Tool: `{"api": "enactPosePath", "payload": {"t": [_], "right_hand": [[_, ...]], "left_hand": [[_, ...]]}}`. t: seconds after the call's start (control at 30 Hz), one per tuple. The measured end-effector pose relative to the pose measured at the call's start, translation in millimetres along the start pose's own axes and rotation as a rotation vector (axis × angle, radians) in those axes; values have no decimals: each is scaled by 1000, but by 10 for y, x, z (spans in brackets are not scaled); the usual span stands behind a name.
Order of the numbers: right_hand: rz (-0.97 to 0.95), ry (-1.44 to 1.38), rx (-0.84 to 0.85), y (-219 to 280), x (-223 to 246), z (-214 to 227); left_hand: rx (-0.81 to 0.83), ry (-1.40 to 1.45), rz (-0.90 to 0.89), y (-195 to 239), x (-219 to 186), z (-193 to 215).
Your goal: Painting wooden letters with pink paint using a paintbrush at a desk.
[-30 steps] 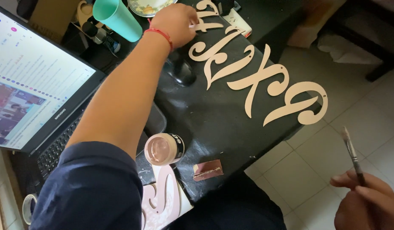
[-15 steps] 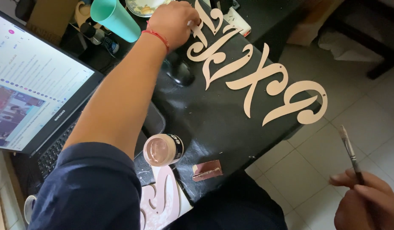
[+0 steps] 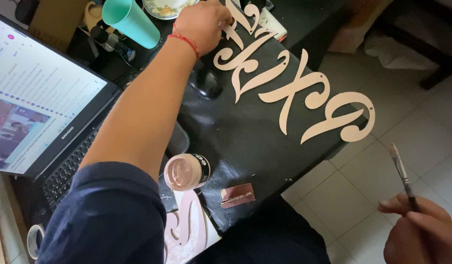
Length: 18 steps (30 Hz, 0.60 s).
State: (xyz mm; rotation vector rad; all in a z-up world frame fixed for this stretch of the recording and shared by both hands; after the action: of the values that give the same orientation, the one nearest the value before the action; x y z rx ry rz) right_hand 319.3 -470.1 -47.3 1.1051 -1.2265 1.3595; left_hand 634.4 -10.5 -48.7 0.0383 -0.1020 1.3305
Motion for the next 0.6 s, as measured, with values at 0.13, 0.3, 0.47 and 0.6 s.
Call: {"api": "enactPosePath", "payload": {"t": [0.13, 0.3, 0.47, 0.6], "right_hand": [[32, 87, 36, -27, 80, 0], [-74, -183, 48, -65, -37, 67], [-156, -4, 64, -67, -10, 109], [-154, 11, 192, -94, -447, 355]], "left_hand": [[32, 52, 36, 21, -14, 49], [14, 152, 137, 160, 31, 306], [-120, -24, -23, 520, 134, 791], [200, 113, -23, 951, -240, 897]]}}
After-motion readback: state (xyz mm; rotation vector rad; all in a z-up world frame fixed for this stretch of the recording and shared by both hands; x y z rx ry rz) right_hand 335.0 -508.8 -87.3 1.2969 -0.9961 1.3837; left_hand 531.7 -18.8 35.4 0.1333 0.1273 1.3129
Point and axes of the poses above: each hand's wrist, its own y-axis away from the middle knuckle, its own z-axis out of the back of the hand, x = y × z, the point moved 6 cm from there along -y, towards the middle knuckle, and after that the axes turned 3 degrees about z, right-handed, at the moved point
